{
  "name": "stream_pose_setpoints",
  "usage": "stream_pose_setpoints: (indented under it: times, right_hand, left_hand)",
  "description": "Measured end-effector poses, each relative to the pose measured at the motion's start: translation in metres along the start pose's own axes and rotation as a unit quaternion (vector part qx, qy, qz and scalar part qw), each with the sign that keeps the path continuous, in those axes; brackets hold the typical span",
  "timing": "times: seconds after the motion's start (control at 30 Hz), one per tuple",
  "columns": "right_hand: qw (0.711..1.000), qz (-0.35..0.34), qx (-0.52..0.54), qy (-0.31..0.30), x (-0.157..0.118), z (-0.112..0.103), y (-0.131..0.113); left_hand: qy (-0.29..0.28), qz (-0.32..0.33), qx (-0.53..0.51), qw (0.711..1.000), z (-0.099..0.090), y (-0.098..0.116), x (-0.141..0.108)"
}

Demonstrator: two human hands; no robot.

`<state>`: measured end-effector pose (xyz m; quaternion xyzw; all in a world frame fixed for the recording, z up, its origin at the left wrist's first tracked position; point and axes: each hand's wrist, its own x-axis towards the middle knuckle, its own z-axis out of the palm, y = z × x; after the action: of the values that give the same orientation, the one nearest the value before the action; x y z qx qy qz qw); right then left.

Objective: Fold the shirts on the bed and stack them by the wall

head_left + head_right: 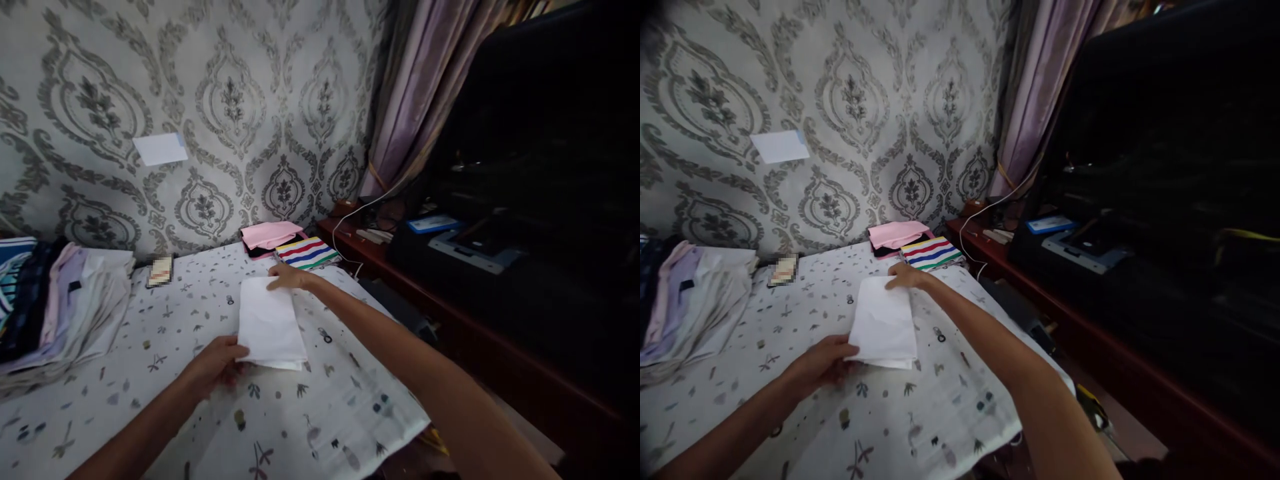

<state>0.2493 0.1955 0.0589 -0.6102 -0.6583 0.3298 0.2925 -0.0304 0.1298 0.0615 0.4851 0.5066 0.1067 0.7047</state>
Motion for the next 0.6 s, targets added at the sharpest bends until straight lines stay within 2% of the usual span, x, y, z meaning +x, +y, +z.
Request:
stream_pose_setpoints:
  times: [0.07, 0.13, 0.23, 0.3, 0.43, 0.5, 0.6]
  right_hand:
    - [0.999, 0.005, 0.038, 0.028, -0.018, -0.021, 0.013]
    - [0.993, 0.019, 0.084, 0.078, -0.033, -0.043, 0.027]
    - [0.960, 0.063, 0.160, 0.219, -0.044, -0.074, 0.048]
    - [0.932, 0.091, 0.174, 0.304, -0.044, -0.093, 0.062]
    - [0.899, 0.132, 0.124, 0.399, -0.031, -0.125, 0.089]
    - [0.883, 0.158, 0.093, 0.432, -0.023, -0.137, 0.102]
    - [0.870, 0.194, 0.044, 0.451, -0.010, -0.145, 0.116]
  left_hand:
    - [0.032, 0.032, -0.037, 0.998, -0.001, 0.018, 0.008]
    - [0.034, 0.070, -0.066, 0.995, 0.004, 0.042, 0.023]
    - [0.019, 0.129, -0.059, 0.990, 0.024, 0.086, 0.057]
    - [0.037, 0.162, -0.052, 0.985, 0.042, 0.115, 0.086]
    - [0.071, 0.179, -0.054, 0.980, 0.074, 0.160, 0.150]
    - [0.084, 0.179, -0.051, 0.979, 0.085, 0.173, 0.180]
    - [0.103, 0.182, -0.048, 0.977, 0.095, 0.180, 0.217]
